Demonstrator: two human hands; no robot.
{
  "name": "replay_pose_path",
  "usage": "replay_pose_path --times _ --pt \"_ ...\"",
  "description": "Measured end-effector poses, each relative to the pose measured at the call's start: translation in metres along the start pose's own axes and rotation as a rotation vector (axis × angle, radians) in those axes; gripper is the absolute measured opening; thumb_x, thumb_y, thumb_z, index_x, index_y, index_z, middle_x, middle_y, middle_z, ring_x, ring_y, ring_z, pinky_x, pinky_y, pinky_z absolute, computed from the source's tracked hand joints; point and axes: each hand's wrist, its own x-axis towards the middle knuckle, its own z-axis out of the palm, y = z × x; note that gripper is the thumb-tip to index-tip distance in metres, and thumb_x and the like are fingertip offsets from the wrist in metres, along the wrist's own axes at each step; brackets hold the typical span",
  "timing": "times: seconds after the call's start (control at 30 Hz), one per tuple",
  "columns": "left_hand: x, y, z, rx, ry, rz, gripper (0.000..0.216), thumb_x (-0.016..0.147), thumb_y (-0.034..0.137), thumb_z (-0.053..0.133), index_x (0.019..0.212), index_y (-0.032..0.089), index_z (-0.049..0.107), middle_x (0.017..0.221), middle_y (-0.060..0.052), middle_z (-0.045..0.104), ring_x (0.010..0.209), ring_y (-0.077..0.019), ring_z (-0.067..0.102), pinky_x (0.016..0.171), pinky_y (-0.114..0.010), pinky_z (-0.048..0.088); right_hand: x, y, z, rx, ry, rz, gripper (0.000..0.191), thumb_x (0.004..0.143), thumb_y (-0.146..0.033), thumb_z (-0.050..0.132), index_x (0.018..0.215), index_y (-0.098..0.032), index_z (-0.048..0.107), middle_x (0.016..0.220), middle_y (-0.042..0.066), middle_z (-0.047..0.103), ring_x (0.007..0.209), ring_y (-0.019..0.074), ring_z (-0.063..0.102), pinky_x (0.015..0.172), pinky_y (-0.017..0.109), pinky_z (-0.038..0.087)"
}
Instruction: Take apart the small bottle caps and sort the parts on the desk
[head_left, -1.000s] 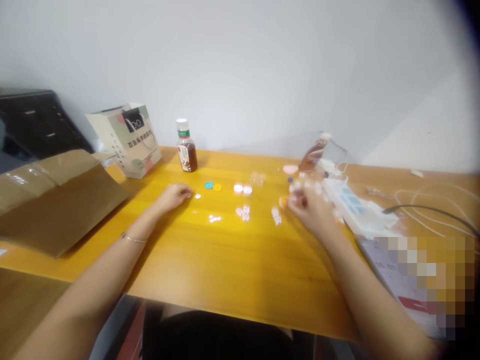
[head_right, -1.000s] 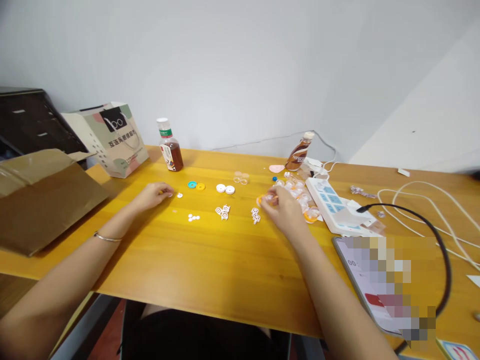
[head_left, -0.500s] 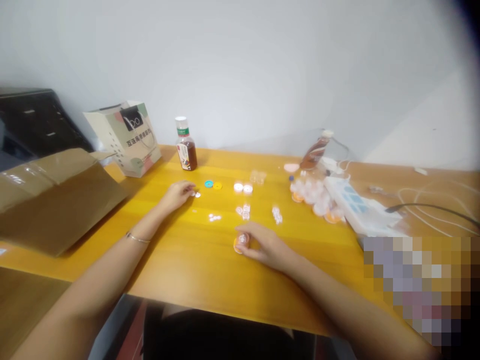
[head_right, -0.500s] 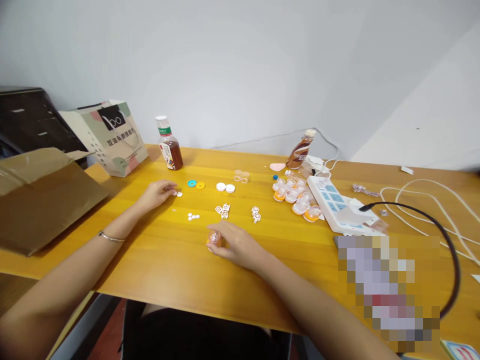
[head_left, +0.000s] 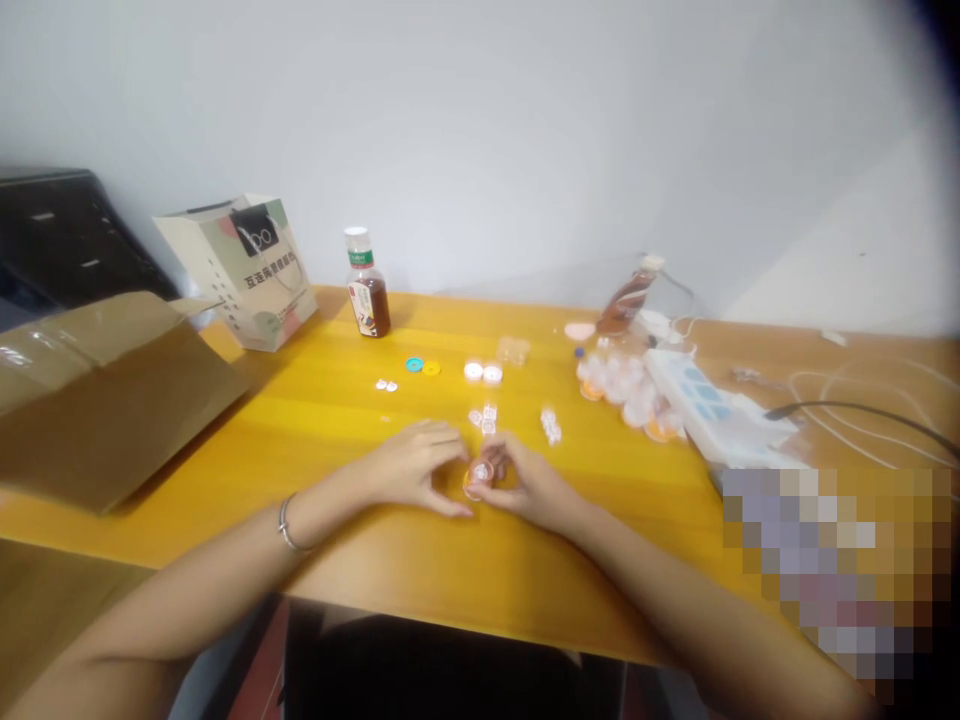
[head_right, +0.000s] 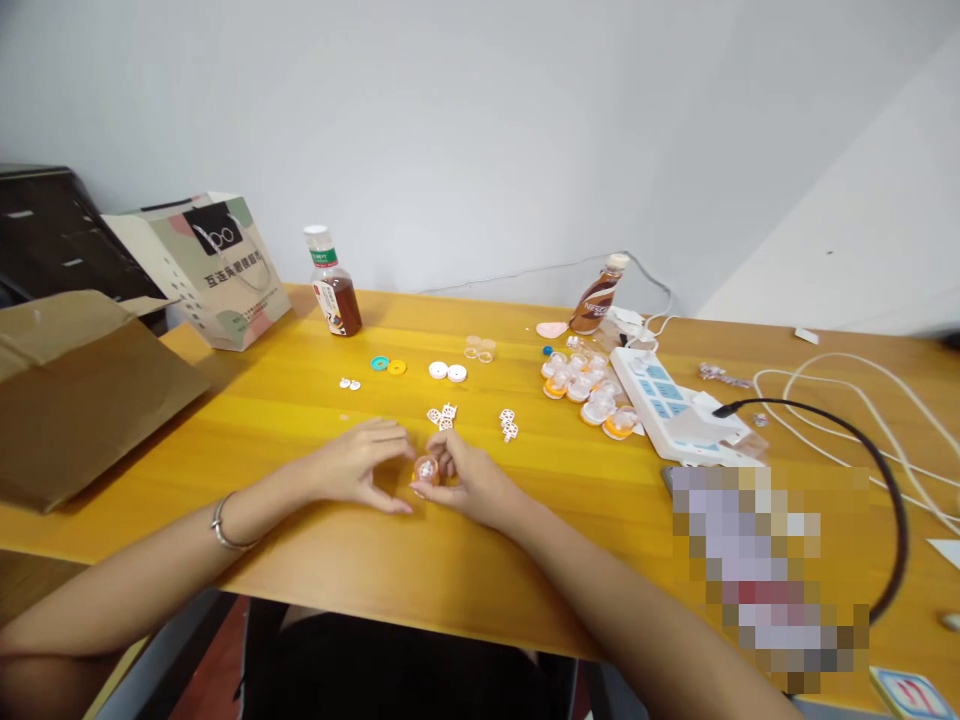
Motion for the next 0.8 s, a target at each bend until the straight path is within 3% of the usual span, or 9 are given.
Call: replay_pose_path --times 0.13,0.3,0.4,0.5,0.63,0.8 --pt "0.001 0.011 0.020 -0.085 0.038 -0.164 0.048 0.064 0.062 0.060 0.077 0.016 0.055 0.073 -0.003 0.055 0.068 -0.0168 0.050 0.063 -0.028 0.038 0.000 0.001 0.002 0.082 0.060 0.009 0.032 0.076 -0.032 0.059 0.097 -0.021 0.037 0.078 0.000 0.056 0.064 0.0115 0.054 0.060 0.027 0.047" --pt "0.002 0.018 0.027 -0.259 0.148 -0.339 0.031 0.071 0.046 0.062 0.076 0.017 0.053 0.073 -0.001 0.054 0.067 -0.0140 0.049 0.062 -0.025 0.038 0.002 -0.004 0.004 0.199 0.201 0.075 0.035 0.074 -0.032 0.061 0.096 -0.022 0.036 0.074 -0.003 0.053 0.059 0.0100 0.050 0.056 0.024 0.043" --pt "0.003 0.021 0.025 -0.319 0.203 -0.382 0.026 0.071 0.040 0.062 0.079 0.017 0.055 0.073 -0.001 0.054 0.068 -0.0136 0.049 0.063 -0.025 0.038 0.005 -0.009 0.002 0.175 0.171 0.162 0.025 0.075 -0.037 0.059 0.081 -0.020 0.042 0.064 -0.005 0.046 0.052 0.0080 0.042 0.049 0.021 0.035" --pt "0.004 0.025 0.025 -0.417 0.243 -0.428 0.024 0.072 0.038 0.061 0.081 0.016 0.057 0.073 0.000 0.055 0.067 -0.0127 0.049 0.063 -0.025 0.038 0.007 -0.013 0.000 0.142 0.127 0.197 0.026 0.078 -0.041 0.053 0.068 -0.018 0.046 0.058 -0.005 0.041 0.052 0.0081 0.038 0.049 0.021 0.031" --pt "0.004 0.030 0.030 -0.584 0.268 -0.532 0.034 0.067 0.044 0.067 0.080 0.015 0.058 0.068 0.000 0.056 0.059 -0.0106 0.048 0.055 -0.022 0.037 0.005 -0.017 0.002 0.158 0.158 0.215 0.029 0.079 -0.044 0.050 0.066 -0.018 0.046 0.058 -0.004 0.042 0.053 0.0087 0.040 0.050 0.021 0.031" --pt "0.002 0.036 0.033 -0.668 0.262 -0.556 0.033 0.066 0.044 0.067 0.077 0.014 0.061 0.066 -0.001 0.060 0.058 -0.0106 0.050 0.054 -0.021 0.039 0.003 -0.019 0.006 -0.026 0.159 0.251 0.032 0.072 -0.045 0.058 0.059 -0.018 0.046 0.055 -0.004 0.045 0.051 0.0089 0.040 0.047 0.021 0.030"
